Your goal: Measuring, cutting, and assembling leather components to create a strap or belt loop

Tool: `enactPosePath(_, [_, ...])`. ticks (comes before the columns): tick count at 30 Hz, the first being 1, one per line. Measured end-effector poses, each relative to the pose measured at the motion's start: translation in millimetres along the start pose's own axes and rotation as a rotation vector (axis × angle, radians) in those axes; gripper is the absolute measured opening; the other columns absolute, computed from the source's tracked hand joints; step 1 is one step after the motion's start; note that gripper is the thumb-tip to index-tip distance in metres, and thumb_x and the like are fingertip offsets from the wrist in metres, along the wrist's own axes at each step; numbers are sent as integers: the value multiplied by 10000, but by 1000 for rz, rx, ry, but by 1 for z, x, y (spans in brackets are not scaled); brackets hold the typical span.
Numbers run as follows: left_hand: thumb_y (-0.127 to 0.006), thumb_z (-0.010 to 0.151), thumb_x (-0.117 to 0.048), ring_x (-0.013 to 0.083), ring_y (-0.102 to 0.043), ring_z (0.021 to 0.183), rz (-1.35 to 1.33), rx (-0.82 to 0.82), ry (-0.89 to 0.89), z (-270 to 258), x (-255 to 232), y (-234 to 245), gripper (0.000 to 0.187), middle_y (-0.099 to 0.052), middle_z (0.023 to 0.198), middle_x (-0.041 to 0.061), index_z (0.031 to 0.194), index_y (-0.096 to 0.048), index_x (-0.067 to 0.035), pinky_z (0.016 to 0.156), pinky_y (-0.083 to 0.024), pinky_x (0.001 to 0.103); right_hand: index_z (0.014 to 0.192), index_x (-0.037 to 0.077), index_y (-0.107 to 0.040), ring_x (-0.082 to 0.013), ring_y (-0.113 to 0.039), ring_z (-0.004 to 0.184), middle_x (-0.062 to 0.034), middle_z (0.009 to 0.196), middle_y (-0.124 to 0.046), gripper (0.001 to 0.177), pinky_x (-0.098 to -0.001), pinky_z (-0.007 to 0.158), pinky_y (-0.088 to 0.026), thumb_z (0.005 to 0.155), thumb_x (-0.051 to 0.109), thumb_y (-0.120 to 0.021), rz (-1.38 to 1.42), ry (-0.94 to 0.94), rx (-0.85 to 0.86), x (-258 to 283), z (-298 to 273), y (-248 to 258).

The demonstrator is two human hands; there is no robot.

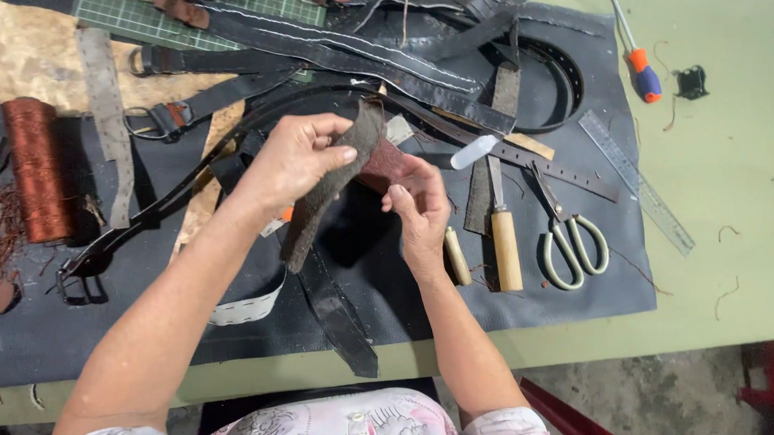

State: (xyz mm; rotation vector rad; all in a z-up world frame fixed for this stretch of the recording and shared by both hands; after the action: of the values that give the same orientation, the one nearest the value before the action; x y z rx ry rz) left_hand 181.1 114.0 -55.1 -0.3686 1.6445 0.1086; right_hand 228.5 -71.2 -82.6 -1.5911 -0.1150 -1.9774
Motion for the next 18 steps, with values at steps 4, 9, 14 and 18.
enactPosePath(4, [-712, 863, 81, 99, -680, 940, 208, 5, -139, -20, -12, -25, 403, -770, 1018, 60, 1202, -759, -132, 796, -624, 311, 1273, -35, -592, -123, -627, 712, -115, 1102, -582, 408, -239, 615, -595, 944, 145, -753, -135, 121, -72, 25, 0, 4])
enactPosePath(9, [-681, 881, 53, 167, -681, 1030, 326, 36, -139, -40, -18, -50, 345, -778, 1038, 109, 1174, -778, -102, 852, -596, 383, 1099, 9, -673, -49, -536, 622, -24, 917, -598, 185, -169, 512, -492, 955, 107, -736, -175, 23, -196, 23, -1, 11])
enactPosePath(14, [-707, 875, -2, 251, -726, 835, 570, -82, -206, -56, -38, -45, 202, -763, 850, 107, 1032, -786, -103, 692, -584, 401, 929, 32, -685, -72, -536, 556, -54, 848, -619, 57, -212, 470, -481, 954, 66, -723, -167, 61, -204, 24, 4, 27])
enactPosePath(18, [-728, 898, -19, 291, -733, 723, 830, -270, -342, -75, -43, -35, 78, -721, 755, 93, 906, -699, -91, 634, -575, 366, 921, 49, -651, -106, -567, 608, -94, 895, -643, 99, -240, 486, -502, 992, 112, -677, 33, 11, -219, 25, 8, 33])
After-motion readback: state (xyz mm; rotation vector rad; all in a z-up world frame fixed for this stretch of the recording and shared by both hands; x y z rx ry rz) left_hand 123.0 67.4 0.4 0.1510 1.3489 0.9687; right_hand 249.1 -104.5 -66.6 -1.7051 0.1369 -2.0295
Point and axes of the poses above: each hand's wrist, its own z-axis towards the middle knuckle, its own y-axis out of the back of the hand, x = y × z, the point moved 9 cm from there along z, towards the middle knuckle
